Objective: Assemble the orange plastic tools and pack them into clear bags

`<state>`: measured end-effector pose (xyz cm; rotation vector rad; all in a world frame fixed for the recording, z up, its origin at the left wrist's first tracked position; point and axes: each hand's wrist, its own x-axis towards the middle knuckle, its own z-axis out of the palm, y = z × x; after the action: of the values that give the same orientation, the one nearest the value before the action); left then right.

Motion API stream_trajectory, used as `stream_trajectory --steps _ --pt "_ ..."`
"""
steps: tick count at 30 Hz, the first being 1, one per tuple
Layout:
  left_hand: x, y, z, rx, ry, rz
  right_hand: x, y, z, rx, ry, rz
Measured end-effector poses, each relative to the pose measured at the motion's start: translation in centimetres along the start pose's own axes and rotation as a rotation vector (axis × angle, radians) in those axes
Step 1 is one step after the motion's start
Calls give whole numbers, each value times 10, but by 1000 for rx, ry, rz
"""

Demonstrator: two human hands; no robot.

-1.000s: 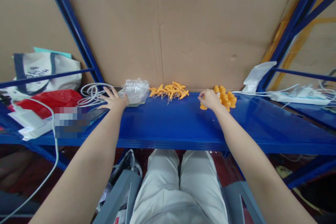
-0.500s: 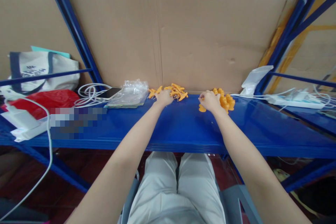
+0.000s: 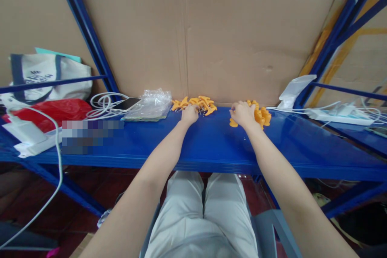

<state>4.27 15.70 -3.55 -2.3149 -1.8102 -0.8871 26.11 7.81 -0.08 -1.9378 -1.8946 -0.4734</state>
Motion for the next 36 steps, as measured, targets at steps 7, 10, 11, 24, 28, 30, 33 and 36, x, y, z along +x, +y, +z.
stream_trajectory --steps 7,10,11,24,28,30,33,36 --pt "-1 3 -15 -226 205 -170 3 3 5 22 -74 -21" --pt "-1 3 -19 -287 250 -242 3 3 4 36 -118 -15" --pt "0 3 -20 -310 258 -262 4 3 4 42 -124 -15" --pt "11 2 -11 -563 234 -200 11 4 20 180 -212 -111" --pt "5 3 -5 -327 33 3 10 3 22 192 -278 -100" --pt "2 4 -2 -224 -116 84 10 3 23 192 -285 -96" --pt "-2 6 -2 -146 -230 141 10 4 26 192 -276 -107" --pt "-3 8 -8 -88 -243 164 10 4 27 174 -294 -101"
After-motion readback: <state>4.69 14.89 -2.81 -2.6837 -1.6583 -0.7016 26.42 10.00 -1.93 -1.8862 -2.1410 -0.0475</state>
